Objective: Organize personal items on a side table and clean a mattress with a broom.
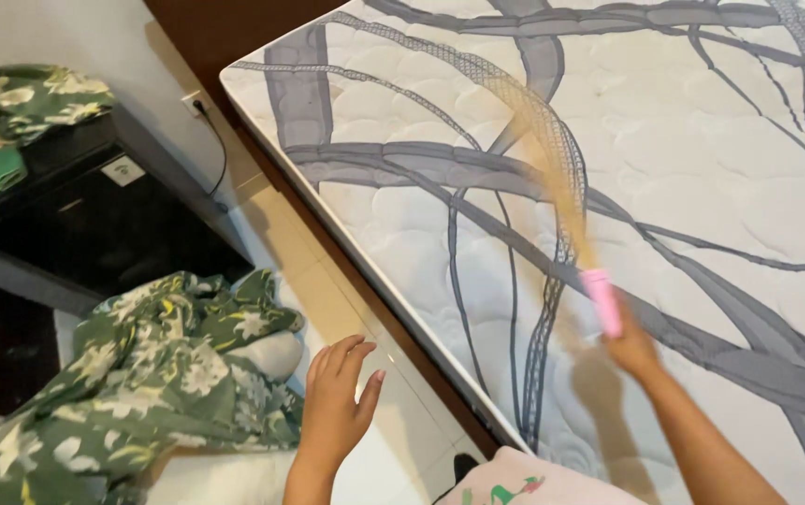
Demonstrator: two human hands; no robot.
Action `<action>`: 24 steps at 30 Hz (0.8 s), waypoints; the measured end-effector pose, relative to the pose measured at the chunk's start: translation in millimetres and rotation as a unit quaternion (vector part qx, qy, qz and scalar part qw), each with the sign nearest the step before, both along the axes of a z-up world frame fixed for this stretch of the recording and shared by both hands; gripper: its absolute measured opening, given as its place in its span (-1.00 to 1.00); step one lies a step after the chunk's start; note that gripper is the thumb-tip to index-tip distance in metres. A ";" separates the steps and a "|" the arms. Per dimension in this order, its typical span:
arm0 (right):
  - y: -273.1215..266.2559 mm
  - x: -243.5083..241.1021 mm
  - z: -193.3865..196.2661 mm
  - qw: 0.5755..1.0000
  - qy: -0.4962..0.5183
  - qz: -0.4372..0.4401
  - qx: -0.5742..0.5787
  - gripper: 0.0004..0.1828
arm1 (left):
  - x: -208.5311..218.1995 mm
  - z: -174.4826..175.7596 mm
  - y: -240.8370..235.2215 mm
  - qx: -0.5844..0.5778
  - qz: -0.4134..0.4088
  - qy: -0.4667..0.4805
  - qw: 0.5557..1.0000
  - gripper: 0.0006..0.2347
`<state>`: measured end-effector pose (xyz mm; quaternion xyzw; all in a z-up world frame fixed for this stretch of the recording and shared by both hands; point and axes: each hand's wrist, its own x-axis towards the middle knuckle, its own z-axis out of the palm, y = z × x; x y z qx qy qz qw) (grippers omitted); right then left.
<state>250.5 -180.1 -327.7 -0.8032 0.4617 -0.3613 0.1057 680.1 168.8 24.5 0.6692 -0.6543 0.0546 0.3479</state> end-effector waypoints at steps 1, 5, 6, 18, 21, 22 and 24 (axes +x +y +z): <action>-2.6 -2.8 24.7 1.000 0.000 -0.003 0.000 0.07 | 6.5 1.1 -8.6 0.000 -0.003 0.000 1.000 -0.71; -29.7 0.7 66.4 0.894 -0.170 -0.312 0.273 0.04 | 25.6 2.7 -37.1 -0.007 -0.004 -0.008 1.000 -0.70; -40.1 4.1 62.2 0.844 -0.278 -0.370 0.272 0.04 | 28.4 2.9 -43.6 -0.007 -0.001 -0.010 1.000 -0.70; 99.8 244.3 140.8 0.845 0.050 0.256 0.466 0.05 | 66.0 -13.9 -138.5 0.005 -0.121 0.048 0.991 -0.69; 52.6 204.7 74.1 0.902 -0.059 0.207 0.374 0.06 | 89.4 -9.2 -161.4 -0.001 -0.143 0.051 0.988 -0.70; 28.5 181.8 61.9 0.903 -0.061 0.204 0.374 0.06 | 100.0 -10.5 -167.9 0.000 -0.147 0.050 0.988 -0.70; -17.0 137.4 37.5 0.983 -0.111 0.088 0.121 0.07 | 122.2 -11.9 -179.0 0.016 -0.145 0.049 0.988 -0.71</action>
